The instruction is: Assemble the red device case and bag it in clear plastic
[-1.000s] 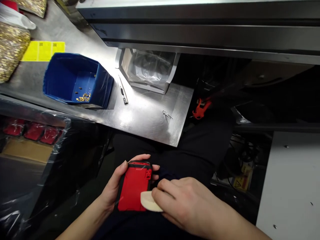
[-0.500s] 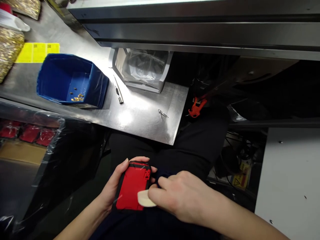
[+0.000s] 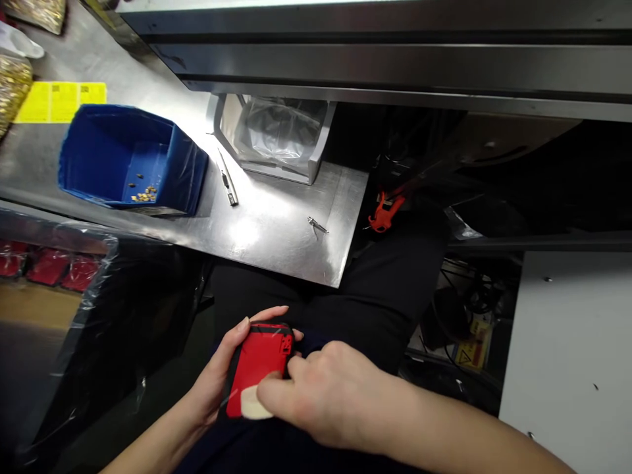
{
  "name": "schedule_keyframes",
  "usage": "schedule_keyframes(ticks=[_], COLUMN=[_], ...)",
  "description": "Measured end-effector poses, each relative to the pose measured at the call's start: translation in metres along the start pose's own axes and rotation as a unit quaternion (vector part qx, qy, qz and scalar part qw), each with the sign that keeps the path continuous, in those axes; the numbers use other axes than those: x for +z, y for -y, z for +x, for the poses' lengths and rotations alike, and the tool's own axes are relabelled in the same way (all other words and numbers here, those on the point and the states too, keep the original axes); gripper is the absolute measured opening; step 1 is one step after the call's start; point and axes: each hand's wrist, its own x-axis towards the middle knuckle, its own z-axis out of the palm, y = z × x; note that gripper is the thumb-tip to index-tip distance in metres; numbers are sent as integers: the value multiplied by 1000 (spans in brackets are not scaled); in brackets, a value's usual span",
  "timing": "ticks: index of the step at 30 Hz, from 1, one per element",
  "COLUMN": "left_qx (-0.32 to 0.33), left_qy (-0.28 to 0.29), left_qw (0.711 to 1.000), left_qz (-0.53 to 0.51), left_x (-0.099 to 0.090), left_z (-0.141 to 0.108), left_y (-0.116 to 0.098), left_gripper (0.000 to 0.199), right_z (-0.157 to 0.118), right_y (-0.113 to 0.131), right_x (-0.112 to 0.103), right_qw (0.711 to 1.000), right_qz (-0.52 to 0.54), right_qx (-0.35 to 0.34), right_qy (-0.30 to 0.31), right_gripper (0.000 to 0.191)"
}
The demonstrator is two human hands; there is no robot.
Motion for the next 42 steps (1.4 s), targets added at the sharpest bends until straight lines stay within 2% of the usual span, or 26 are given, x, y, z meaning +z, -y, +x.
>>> schedule_keyframes(ticks=[4, 8, 10, 14, 20, 23, 27, 32, 37, 42], left_qx=[-2, -5, -8, -14, -35, -32, -4, -16, 11, -7], left_qy=[-14, -29, -26, -30, -65, -52, -33, -35, -35, -55], left_qw=[1000, 1000, 999, 999, 997, 998, 999, 999, 999, 998], left_qz=[-15, -5, -18, -34, -13, -10, 25, -16, 22, 6], left_x=[0, 3, 3, 2, 7, 8, 7, 4, 6, 6], left_z=[-2, 0, 0, -1, 5, 5, 5, 2, 0, -2], left_y=[0, 0, -1, -4, -6, -6, -5, -4, -4, -4], left_gripper=[66, 62, 61, 60, 54, 54, 56, 53, 53, 48], right_z=[-2, 5, 5, -2, 0, -2, -1, -2, 2, 3], right_y=[-6, -8, -10, -19, -27, -24, -16, -18, -16, -18], right_x=[-2, 0, 1, 4, 7, 10, 11, 8, 8, 4], right_qw=[1000, 1000, 999, 996, 993, 992, 996, 991, 995, 988], right_qz=[12, 10, 22, 65, 64, 84, 59, 98, 83, 119], right_qx=[27, -17, -17, 47, 38, 45, 10, 53, 11, 73], right_qy=[4, -13, -25, -41, -88, -83, -69, -74, -63, -69], right_gripper=[8, 9, 9, 29, 35, 32, 19, 32, 26, 35])
